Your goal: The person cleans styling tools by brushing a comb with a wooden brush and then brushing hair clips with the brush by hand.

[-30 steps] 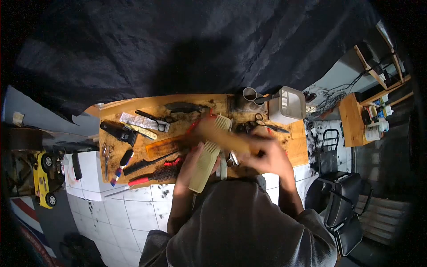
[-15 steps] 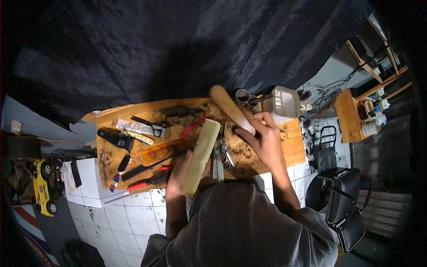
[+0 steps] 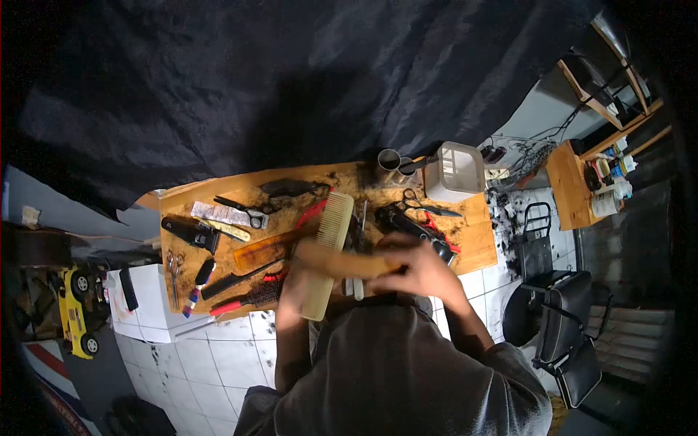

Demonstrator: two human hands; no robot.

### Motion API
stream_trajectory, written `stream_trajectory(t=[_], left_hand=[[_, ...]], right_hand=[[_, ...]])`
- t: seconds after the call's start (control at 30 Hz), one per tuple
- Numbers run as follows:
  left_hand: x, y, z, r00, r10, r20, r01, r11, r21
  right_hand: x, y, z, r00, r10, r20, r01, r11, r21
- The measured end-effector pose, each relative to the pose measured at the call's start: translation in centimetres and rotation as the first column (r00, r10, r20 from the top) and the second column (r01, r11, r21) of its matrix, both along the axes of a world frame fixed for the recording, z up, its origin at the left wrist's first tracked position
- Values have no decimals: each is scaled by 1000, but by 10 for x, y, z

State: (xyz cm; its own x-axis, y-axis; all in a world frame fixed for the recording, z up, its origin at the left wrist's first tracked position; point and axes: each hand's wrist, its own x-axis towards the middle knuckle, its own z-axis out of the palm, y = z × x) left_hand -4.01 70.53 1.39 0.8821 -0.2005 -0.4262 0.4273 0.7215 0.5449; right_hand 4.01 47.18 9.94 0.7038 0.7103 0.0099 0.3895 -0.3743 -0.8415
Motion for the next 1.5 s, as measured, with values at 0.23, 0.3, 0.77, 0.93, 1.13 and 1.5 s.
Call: stream_trajectory(t=[0.23, 0.3, 0.77, 0.93, 1.13, 1.5], left_hand=[[-23, -21, 16, 996, -46, 74, 31, 981, 189], [-18, -37, 44, 947, 183, -262, -188, 982, 8], [-11, -63, 63, 992, -123, 19, 117, 976, 182], [14, -89, 79, 991, 23, -128, -5, 991, 134], [36, -90, 64, 995, -99, -33, 103, 977, 188], [27, -71, 76, 939, -290, 183, 265, 952, 150]], right_hand=[[20, -18, 10, 798, -550, 248, 520, 835, 179], [9, -28, 2, 927, -351, 132, 334, 933, 136], [3, -71, -5, 822, -536, 193, 513, 844, 156], [9, -96, 9, 850, -526, 15, 505, 824, 255], [0, -97, 21, 974, 223, -47, -204, 946, 251], [32, -87, 26, 719, -633, 287, 628, 769, 123]])
